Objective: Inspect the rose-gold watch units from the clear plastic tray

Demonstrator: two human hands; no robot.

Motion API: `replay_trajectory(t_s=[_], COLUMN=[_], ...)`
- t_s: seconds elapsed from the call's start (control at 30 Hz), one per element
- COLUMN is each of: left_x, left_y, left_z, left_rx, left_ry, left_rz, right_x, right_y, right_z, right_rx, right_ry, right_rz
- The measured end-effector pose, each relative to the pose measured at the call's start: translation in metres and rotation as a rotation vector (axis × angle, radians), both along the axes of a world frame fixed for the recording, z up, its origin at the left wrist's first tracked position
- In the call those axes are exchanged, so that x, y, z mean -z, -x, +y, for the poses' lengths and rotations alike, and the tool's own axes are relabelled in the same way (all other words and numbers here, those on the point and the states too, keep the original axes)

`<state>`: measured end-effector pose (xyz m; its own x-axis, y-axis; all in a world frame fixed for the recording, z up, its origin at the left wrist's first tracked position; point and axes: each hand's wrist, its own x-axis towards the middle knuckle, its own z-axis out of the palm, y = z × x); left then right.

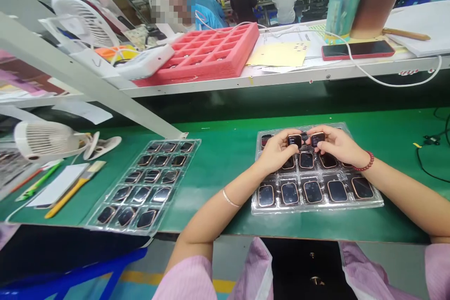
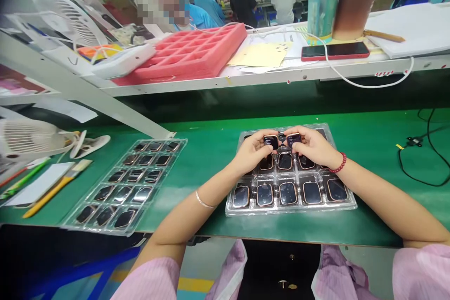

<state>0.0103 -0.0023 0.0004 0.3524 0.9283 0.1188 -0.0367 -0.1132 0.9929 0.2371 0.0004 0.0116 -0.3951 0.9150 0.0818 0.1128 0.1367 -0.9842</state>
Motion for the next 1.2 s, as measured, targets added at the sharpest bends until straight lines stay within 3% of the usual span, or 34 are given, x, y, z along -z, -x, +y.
replay_trajectory(t_s=[0.37,1.2], left_x=[0.0061,0.0021], left_y=[-0.0019,-0.0016], left_z=[-0.0009,-0.0028], left_rx=[0.046,0.051], left_ry=[0.012,-0.001], left_rz=[-0.023,-0.001], right_x=[0.0011,0.0003], right_y=[-0.0003,0.0], right_z=[-0.0015,-0.0012], right_rx=[-0.004,0.0], right_ry=[-0.018,0.004], right_rz=[-0.06,-0.091])
